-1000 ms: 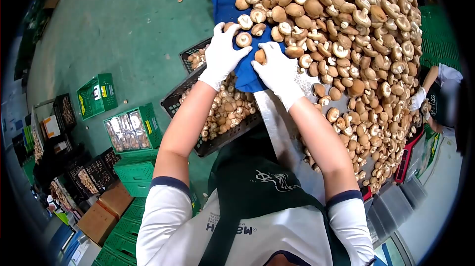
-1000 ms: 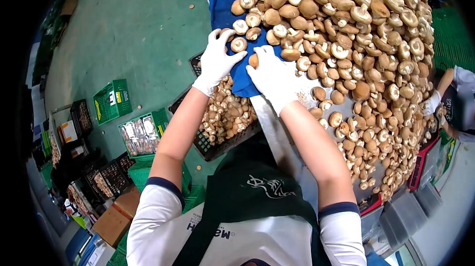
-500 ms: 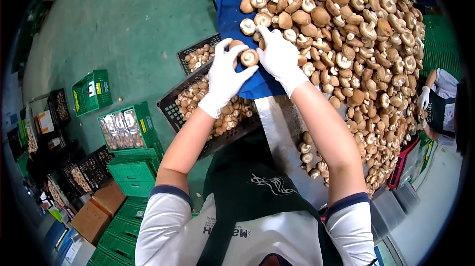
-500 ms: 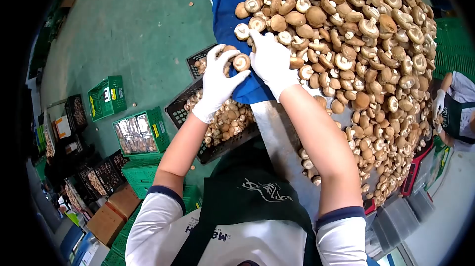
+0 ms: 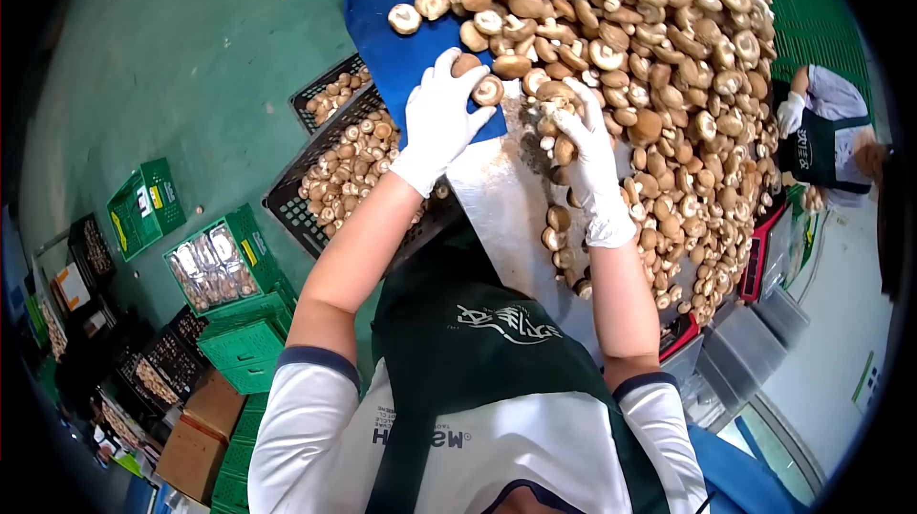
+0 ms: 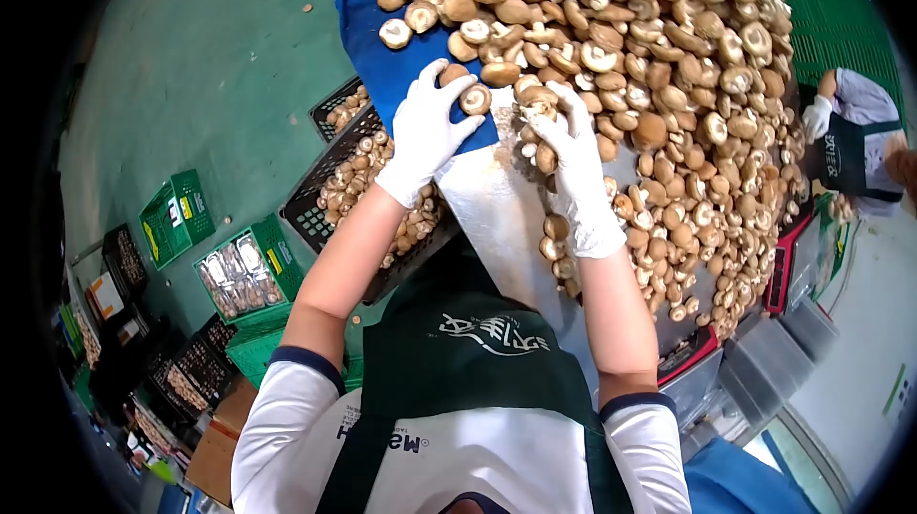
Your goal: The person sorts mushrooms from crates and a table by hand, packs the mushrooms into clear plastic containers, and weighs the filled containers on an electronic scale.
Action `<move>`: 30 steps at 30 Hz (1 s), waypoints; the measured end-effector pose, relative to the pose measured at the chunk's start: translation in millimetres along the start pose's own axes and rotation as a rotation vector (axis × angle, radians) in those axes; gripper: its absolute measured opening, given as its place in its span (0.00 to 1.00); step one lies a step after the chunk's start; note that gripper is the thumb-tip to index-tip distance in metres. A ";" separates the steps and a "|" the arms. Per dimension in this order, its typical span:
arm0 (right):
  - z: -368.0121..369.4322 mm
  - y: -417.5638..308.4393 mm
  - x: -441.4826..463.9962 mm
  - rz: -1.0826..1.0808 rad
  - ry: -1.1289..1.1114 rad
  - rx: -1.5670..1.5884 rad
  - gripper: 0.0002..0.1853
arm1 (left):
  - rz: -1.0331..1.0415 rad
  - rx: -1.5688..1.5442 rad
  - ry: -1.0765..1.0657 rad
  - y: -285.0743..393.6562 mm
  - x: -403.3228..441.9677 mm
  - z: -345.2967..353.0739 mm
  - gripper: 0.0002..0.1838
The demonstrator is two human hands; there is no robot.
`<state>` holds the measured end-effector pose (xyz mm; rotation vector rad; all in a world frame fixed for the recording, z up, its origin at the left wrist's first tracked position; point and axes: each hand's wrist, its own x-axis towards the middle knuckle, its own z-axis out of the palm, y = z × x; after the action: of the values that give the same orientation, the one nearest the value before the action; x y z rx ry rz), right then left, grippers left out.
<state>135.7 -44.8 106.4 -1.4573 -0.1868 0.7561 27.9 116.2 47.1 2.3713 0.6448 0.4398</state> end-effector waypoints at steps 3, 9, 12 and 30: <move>-28.7 29.0 -11.6 0.171 -0.041 0.486 0.23 | -0.022 -0.039 -0.009 1.3 -0.3 -7.9 0.39; -34.9 38.3 -41.4 0.331 -0.023 0.795 0.18 | -0.040 -0.369 0.097 3.6 -33.2 -19.2 0.26; -26.0 43.2 -59.6 0.319 -0.032 0.488 0.20 | -0.404 -0.911 -0.432 39.9 -52.9 -35.9 0.24; -141.3 23.3 -88.2 -0.433 0.335 -0.986 0.22 | -0.757 -1.136 -0.445 65.4 -101.2 17.1 0.24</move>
<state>138.2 -212.4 92.7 -2.3318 -0.6545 0.0095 -25.8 8.1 62.3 0.9867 0.7364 -0.0861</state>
